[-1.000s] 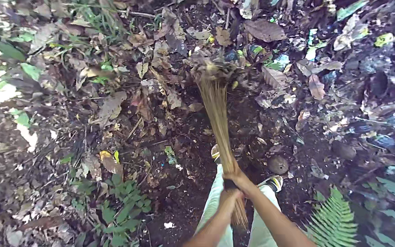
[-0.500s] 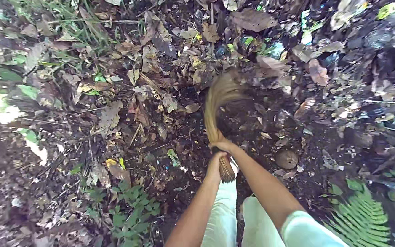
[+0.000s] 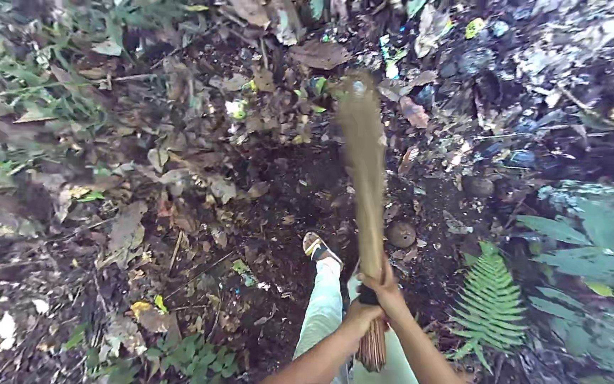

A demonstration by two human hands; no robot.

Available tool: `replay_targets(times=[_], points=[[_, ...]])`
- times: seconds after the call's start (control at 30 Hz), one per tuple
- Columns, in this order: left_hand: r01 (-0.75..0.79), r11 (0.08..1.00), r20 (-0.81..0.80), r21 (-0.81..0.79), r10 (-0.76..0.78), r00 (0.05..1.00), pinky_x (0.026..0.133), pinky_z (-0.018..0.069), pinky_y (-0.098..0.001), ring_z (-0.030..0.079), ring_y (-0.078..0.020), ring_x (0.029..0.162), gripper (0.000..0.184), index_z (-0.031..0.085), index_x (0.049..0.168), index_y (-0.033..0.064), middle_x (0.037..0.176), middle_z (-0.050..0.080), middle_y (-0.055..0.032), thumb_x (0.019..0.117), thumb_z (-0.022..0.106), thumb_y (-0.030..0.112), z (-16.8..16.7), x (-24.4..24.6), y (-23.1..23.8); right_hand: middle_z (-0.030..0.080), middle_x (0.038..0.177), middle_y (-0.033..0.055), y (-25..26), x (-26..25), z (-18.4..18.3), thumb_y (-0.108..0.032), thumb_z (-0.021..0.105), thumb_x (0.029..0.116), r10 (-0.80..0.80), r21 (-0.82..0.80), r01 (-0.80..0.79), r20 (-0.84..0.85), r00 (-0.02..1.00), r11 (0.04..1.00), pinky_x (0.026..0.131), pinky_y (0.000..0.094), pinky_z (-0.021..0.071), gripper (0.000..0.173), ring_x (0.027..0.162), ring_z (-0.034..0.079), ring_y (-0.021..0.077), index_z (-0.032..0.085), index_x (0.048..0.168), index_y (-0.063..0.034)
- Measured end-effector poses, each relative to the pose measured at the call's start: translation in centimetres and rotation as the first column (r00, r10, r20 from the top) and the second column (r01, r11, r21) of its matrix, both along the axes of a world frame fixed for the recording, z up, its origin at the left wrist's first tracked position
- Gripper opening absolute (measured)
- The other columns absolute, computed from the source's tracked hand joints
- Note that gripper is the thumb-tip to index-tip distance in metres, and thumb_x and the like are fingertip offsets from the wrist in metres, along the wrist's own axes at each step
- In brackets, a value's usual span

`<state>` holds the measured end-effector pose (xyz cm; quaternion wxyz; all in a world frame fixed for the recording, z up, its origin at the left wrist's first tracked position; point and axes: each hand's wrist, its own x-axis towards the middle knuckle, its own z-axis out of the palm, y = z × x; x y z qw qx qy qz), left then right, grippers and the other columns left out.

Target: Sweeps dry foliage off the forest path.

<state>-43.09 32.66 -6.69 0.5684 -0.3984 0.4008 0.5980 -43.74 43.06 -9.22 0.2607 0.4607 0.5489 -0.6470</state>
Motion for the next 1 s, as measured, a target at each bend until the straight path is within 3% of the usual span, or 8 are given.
replay_targets(times=[0.17, 0.33, 0.43, 0.5, 0.67, 0.8, 0.9, 1.0], points=[[0.376, 0.917, 0.081, 0.135, -0.388, 0.918, 0.080, 0.0551, -0.0392, 0.064, -0.0206, 0.083, 0.036, 0.057, 0.126, -0.0045, 0.100, 0.066, -0.0144, 0.0963, 0.065, 0.014, -4.4, -4.5, 8.0, 0.062, 0.106, 0.0181, 7.8, 0.3, -3.4, -0.004, 0.066, 0.0936, -0.295, 0.177, 0.266, 0.162, 0.942, 0.948, 0.067, 0.0392, 0.0590, 0.081, 0.077, 0.067, 0.0211, 0.015, 0.157, -0.0062], [-0.228, 0.948, -0.050, -0.224, 0.222, 0.974, 0.068, 0.0552, -0.0304, 0.063, -0.0156, 0.071, 0.013, 0.060, 0.106, -0.0027, 0.083, 0.064, -0.0095, 0.1000, 0.053, 0.006, -4.2, -6.1, 6.9, 0.062, 0.117, 0.0188, 5.7, -8.9, -7.0, -0.007, 0.074, 0.0857, 0.390, -0.218, -0.361, 0.108, 0.914, 0.907, 0.079, 0.0419, 0.0576, 0.091, 0.090, 0.067, 0.0238, 0.018, 0.158, -0.0075], [-0.395, 0.847, -0.210, -0.356, 0.339, 0.917, 0.076, 0.0570, -0.0367, 0.065, -0.0201, 0.081, 0.023, 0.053, 0.121, -0.0049, 0.093, 0.064, -0.0143, 0.1019, 0.050, 0.008, -0.5, -4.8, 10.9, 0.045, 0.151, 0.0225, 7.3, -11.0, -4.3, -0.004, 0.078, 0.0814, 0.623, -0.327, -0.642, -0.175, 0.762, 0.693, 0.106, 0.0460, 0.0485, 0.107, 0.128, 0.056, 0.0289, 0.011, 0.164, -0.0114], [-0.403, 0.845, -0.250, -0.350, 0.330, 0.910, 0.084, 0.0570, -0.0434, 0.066, -0.0246, 0.093, 0.038, 0.045, 0.135, -0.0073, 0.106, 0.064, -0.0206, 0.1002, 0.052, 0.007, 2.7, -3.4, 14.7, 0.048, 0.149, 0.0233, 10.8, -10.3, -1.1, -0.006, 0.080, 0.0770, 0.636, -0.312, -0.696, -0.283, 0.718, 0.647, 0.098, 0.0517, 0.0528, 0.110, 0.121, 0.061, 0.0325, 0.015, 0.164, -0.0159], [0.067, 0.992, -0.054, -0.107, -0.073, 0.996, 0.078, 0.0572, -0.0358, 0.066, -0.0165, 0.081, 0.027, 0.054, 0.122, -0.0055, 0.092, 0.067, -0.0114, 0.0964, 0.058, 0.003, 5.6, -2.5, 20.2, 0.056, 0.135, 0.0236, 20.1, -3.0, 3.9, 0.003, 0.074, 0.0750, 0.081, -0.158, -0.082, -0.013, 0.997, 0.984, 0.081, 0.0462, 0.0604, 0.111, 0.099, 0.069, 0.0286, 0.009, 0.163, -0.0142], [0.426, 0.898, -0.010, 0.106, -0.428, 0.904, 0.076, 0.0565, -0.0358, 0.065, -0.0172, 0.078, 0.029, 0.057, 0.122, -0.0032, 0.090, 0.067, -0.0099, 0.0990, 0.060, 0.015, -2.3, -7.6, 24.5, 0.058, 0.122, 0.0216, 24.6, -3.2, -1.7, 0.000, 0.069, 0.0874, -0.382, 0.098, 0.372, 0.117, 0.917, 0.923, 0.072, 0.0435, 0.0573, 0.105, 0.086, 0.066, 0.0251, -0.001, 0.163, -0.0184], [0.228, 0.973, -0.002, -0.017, -0.228, 0.974, 0.074, 0.0562, -0.0335, 0.065, -0.0168, 0.078, 0.021, 0.060, 0.114, -0.0010, 0.089, 0.067, -0.0091, 0.1025, 0.051, 0.014, -4.6, -9.2, 24.4, 0.064, 0.112, 0.0200, 24.4, -7.6, -5.3, -0.008, 0.073, 0.0875, -0.071, -0.024, 0.076, 0.172, 0.983, 0.997, 0.079, 0.0424, 0.0573, 0.084, 0.088, 0.067, 0.0243, 0.024, 0.156, -0.0041], [-0.153, 0.961, -0.085, -0.228, 0.137, 0.987, 0.070, 0.0566, -0.0338, 0.065, -0.0177, 0.077, 0.021, 0.056, 0.112, 0.0006, 0.089, 0.064, -0.0101, 0.1068, 0.042, 0.015, -2.3, -7.3, 23.9, 0.054, 0.139, 0.0237, 22.5, -10.8, -5.7, -0.010, 0.075, 0.0850, 0.446, -0.274, -0.432, -0.013, 0.895, 0.859, 0.096, 0.0498, 0.0522, 0.100, 0.114, 0.063, 0.0312, 0.012, 0.163, -0.0134]])
